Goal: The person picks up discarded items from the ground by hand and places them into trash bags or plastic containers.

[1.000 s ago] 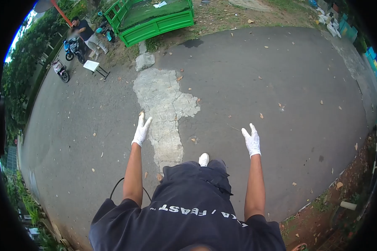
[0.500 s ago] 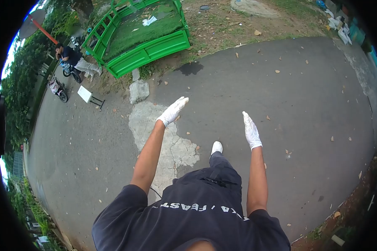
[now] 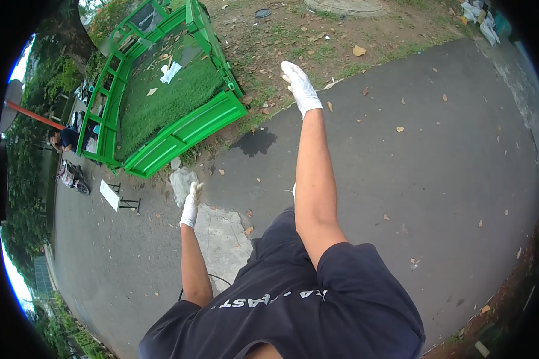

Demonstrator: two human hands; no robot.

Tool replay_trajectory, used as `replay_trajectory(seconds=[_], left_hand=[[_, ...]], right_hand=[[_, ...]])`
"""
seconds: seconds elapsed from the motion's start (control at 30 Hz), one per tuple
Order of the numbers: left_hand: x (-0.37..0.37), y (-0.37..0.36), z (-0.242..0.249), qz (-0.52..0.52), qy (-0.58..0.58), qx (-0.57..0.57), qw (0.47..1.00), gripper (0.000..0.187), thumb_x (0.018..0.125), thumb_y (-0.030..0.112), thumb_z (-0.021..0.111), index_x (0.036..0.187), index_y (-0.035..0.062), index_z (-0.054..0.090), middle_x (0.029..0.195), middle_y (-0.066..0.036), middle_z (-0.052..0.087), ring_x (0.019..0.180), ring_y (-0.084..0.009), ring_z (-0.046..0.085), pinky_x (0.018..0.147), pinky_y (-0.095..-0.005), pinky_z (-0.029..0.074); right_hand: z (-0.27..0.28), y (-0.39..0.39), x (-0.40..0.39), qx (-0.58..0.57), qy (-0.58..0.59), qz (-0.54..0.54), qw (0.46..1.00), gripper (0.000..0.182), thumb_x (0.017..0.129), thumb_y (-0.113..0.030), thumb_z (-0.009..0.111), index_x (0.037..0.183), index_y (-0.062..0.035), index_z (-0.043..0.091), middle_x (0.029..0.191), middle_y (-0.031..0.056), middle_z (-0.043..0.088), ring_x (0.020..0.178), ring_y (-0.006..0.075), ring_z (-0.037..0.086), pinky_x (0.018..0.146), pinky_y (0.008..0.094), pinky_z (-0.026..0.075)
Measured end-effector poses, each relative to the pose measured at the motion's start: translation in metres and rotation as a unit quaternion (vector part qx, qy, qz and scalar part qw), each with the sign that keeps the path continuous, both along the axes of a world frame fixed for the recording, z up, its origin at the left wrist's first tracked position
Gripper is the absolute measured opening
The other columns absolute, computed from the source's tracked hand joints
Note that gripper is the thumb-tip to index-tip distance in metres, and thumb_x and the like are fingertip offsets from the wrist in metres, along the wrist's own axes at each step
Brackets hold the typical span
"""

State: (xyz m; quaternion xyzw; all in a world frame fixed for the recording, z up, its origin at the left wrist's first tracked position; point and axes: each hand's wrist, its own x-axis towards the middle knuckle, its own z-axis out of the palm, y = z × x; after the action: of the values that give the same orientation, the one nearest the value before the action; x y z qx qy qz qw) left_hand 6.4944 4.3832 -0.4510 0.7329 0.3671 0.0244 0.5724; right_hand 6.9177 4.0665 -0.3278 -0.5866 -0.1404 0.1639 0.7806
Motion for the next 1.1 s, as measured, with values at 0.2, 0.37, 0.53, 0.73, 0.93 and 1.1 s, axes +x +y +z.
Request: replay_trajectory(seconds=[0.2,0.37,0.53,0.73,0.93,1.1], left_hand=[[0.330,0.025,0.058,-0.148,-0.022,-0.028,0.988,0.069,0.110,0.057,0.039,0.153,0.0041,0.053,0.157,-0.011,0.053,0.148,-0.0254,0.043,0.124,-0.0392,0.028],[0.603,0.026,0.102,-0.325,-0.201,0.046,0.923,0.057,0.111,0.045,0.044,0.149,0.0040,0.057,0.152,-0.011,0.057,0.141,-0.0237,0.050,0.121,-0.0372,0.033],[0.836,0.045,0.105,-0.360,-0.184,0.014,0.914,0.065,0.109,0.052,0.044,0.150,0.0023,0.054,0.154,-0.012,0.056,0.144,-0.0239,0.048,0.123,-0.0370,0.031],[1.024,0.111,0.102,-0.358,-0.189,0.083,0.911,0.061,0.111,0.050,0.041,0.150,0.0049,0.055,0.153,-0.011,0.057,0.144,-0.0249,0.048,0.123,-0.0394,0.031],[1.108,0.189,0.170,-0.204,-0.114,-0.017,0.972,0.062,0.108,0.048,0.050,0.150,0.0025,0.055,0.152,-0.009,0.058,0.142,-0.0236,0.051,0.121,-0.0372,0.035],[1.193,0.287,0.178,-0.064,-0.062,0.025,0.996,0.078,0.108,0.065,0.034,0.153,0.0035,0.050,0.156,-0.014,0.053,0.146,-0.0299,0.047,0.123,-0.0491,0.030]], right_hand=[[-0.019,0.057,0.115,-0.139,0.052,0.175,0.973,0.060,0.102,-0.051,0.060,0.148,-0.0124,0.058,0.142,0.0055,0.066,0.130,0.0192,0.061,0.109,0.0384,0.043],[-0.017,0.025,0.322,-0.305,-0.026,-0.011,0.952,0.071,0.099,-0.050,0.066,0.153,-0.0064,0.051,0.151,0.0172,0.058,0.137,0.0267,0.057,0.115,0.0372,0.041],[0.024,0.013,0.522,-0.224,-0.019,-0.048,0.973,0.052,0.103,-0.038,0.067,0.143,-0.0052,0.062,0.142,0.0098,0.065,0.132,0.0181,0.058,0.115,0.0328,0.039],[0.064,0.086,0.845,-0.195,-0.135,-0.121,0.964,0.056,0.104,-0.044,0.061,0.145,-0.0064,0.060,0.139,0.0086,0.067,0.127,0.0206,0.063,0.112,0.0379,0.042],[0.093,0.169,0.996,-0.018,-0.075,-0.101,0.992,0.060,0.107,-0.049,0.054,0.150,-0.0079,0.055,0.144,0.0120,0.064,0.132,0.0230,0.061,0.114,0.0430,0.040],[0.042,0.161,1.128,-0.164,-0.016,0.002,0.986,0.057,0.107,-0.047,0.056,0.150,-0.0089,0.055,0.146,0.0107,0.062,0.134,0.0238,0.058,0.115,0.0421,0.040]])
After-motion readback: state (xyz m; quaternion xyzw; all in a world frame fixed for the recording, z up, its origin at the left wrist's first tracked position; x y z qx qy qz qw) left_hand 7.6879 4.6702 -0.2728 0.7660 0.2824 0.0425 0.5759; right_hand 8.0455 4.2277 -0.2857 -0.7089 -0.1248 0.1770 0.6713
